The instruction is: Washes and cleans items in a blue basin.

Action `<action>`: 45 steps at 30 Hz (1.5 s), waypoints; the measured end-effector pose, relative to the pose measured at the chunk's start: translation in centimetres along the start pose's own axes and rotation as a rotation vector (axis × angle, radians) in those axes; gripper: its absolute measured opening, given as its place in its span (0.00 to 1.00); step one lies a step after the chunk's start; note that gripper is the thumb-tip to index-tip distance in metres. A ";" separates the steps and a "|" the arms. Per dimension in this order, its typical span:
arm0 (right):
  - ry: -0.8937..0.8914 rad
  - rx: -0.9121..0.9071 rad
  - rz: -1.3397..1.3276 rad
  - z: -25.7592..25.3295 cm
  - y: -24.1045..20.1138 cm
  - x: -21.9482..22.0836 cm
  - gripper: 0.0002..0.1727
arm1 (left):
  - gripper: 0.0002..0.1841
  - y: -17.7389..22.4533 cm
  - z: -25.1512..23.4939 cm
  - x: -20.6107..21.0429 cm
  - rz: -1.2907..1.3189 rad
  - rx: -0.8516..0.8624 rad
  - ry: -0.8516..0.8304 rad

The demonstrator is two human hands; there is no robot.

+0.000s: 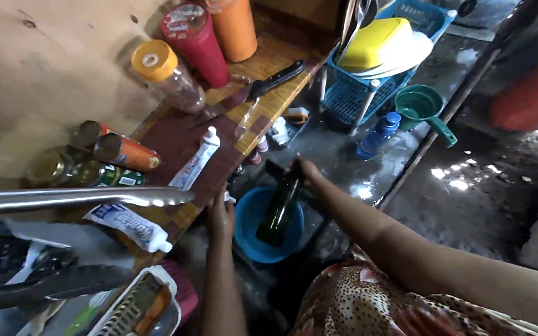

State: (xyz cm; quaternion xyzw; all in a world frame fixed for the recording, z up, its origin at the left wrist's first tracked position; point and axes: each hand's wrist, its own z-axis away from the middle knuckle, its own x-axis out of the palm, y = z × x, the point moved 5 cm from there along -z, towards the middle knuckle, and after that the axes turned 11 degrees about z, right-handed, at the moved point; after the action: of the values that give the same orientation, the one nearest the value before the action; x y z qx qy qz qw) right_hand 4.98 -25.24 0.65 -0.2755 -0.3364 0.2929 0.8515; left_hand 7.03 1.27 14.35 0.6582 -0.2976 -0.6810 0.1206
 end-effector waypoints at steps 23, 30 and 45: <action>-0.569 -0.499 1.194 0.1 14.0 14.6 0.24 | 0.31 0.6 -2.5 -0.9 -0.134 -0.284 -0.013; -0.547 -0.514 1.231 0.1 14.1 14.5 0.26 | 0.33 0.7 -3.1 -1.0 -0.133 -0.361 -0.103; -0.523 -0.544 1.196 0.2 14.1 14.0 0.25 | 0.30 1.2 -3.2 -1.0 -0.078 -0.437 -0.194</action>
State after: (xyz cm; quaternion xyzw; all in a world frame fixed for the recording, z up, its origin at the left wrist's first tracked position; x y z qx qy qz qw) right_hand 8.86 -6.08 -2.89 -0.5367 -0.3820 0.6728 0.3367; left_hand 9.96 0.06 16.00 0.5591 -0.1279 -0.7932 0.2047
